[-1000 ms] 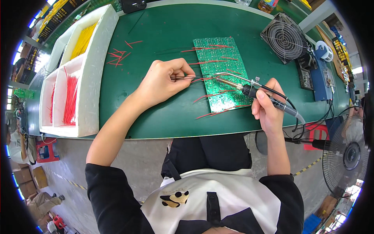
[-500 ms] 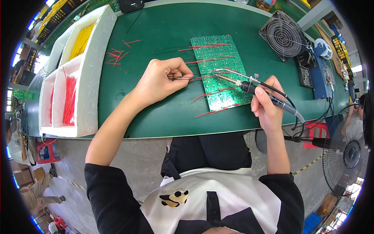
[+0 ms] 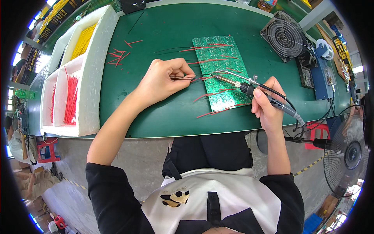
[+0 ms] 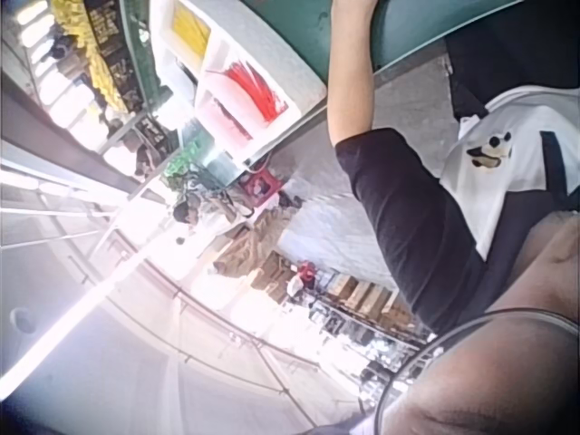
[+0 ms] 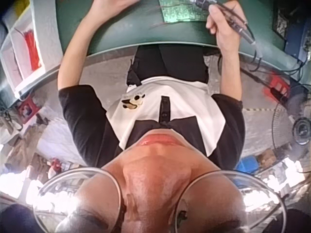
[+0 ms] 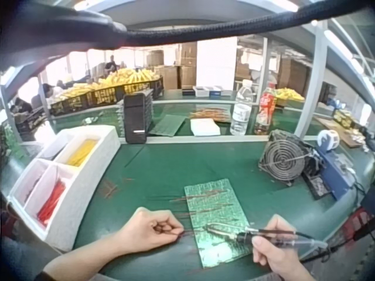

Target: The person takes wires from a partitioned container and solders them onto a circuit board using a soldering iron.

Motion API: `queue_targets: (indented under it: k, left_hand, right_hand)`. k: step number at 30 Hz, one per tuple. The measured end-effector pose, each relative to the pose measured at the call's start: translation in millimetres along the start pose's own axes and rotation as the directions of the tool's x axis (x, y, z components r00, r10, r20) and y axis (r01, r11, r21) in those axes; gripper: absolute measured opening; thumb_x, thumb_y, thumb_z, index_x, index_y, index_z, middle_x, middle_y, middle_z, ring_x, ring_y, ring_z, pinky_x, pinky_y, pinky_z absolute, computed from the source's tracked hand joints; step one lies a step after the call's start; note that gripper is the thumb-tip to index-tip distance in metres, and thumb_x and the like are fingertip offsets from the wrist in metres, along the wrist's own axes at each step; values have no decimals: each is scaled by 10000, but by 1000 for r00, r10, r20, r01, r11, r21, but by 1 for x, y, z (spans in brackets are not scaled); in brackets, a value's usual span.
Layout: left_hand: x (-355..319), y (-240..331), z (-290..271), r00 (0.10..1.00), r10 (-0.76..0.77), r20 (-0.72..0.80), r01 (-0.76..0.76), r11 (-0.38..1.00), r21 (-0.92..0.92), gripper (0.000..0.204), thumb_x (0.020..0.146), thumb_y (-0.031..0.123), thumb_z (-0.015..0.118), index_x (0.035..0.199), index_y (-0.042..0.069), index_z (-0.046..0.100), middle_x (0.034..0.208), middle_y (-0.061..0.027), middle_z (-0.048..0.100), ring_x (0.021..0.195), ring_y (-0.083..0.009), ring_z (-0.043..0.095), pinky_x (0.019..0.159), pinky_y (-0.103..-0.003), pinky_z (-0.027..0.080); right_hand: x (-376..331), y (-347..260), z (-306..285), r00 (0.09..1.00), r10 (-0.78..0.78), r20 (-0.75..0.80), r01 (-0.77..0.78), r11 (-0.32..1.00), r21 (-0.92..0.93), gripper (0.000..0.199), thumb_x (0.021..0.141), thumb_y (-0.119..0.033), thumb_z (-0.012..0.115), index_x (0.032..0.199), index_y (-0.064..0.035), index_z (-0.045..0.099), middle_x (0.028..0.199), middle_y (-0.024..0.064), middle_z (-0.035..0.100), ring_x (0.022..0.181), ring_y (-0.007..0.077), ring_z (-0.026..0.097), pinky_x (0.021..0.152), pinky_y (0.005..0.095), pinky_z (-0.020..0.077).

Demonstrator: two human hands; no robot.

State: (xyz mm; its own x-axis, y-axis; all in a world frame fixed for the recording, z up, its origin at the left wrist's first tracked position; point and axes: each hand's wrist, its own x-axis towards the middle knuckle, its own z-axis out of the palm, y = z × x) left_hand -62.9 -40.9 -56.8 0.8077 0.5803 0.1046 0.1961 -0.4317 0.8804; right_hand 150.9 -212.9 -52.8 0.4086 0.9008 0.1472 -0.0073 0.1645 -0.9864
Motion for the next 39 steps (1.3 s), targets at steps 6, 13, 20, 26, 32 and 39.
queue_targets:
  k: [6,13,20,26,32,39]
  left_hand:
    - [-2,0,1,1000,15,-5,-15,1000,5,47,752,-48,595,797,-36,591,655,9,570,586,9,461,526,-154,385]
    - [1,-1,0,999,43,-16,-43,999,24,47,752,-39,601,798,-33,594,604,19,539,556,11,432,503,-156,361]
    - [0,0,1,996,79,-36,-78,996,32,54,750,-30,606,803,-27,593,584,18,518,536,6,409,482,-163,337]
    - [-1,10,-5,999,46,-17,-44,991,124,71,818,32,551,845,-24,585,580,-5,513,531,-28,425,495,-197,366]
    - [-11,36,-28,937,81,-339,70,909,411,184,907,110,422,919,13,578,593,-72,497,520,-194,469,532,-288,394]
    - [-40,29,13,961,7,-277,6,999,48,84,922,107,441,959,37,412,681,20,406,593,-53,325,530,-195,289]
  right_hand:
    - [-2,-1,-1,1000,-8,-11,8,999,33,190,828,-116,614,770,-41,449,523,47,516,380,60,436,346,177,317]
    - [0,0,-3,1000,-27,-14,29,989,146,177,824,-89,603,782,-36,440,524,39,489,385,68,443,337,178,312]
    - [-12,4,-9,997,-76,-29,80,975,206,158,833,-78,584,806,-43,432,533,39,485,378,72,433,330,180,318]
    - [-27,2,-11,987,-72,-146,118,933,339,157,848,-85,573,817,-58,422,517,43,466,370,72,411,324,182,318]
    - [-30,7,-5,968,-93,-232,145,965,218,158,853,-78,577,813,-42,429,519,72,512,373,85,446,326,181,332]
    - [-33,3,-6,988,-82,-128,112,962,249,177,845,-81,591,828,-33,422,529,92,527,379,103,465,328,197,361]
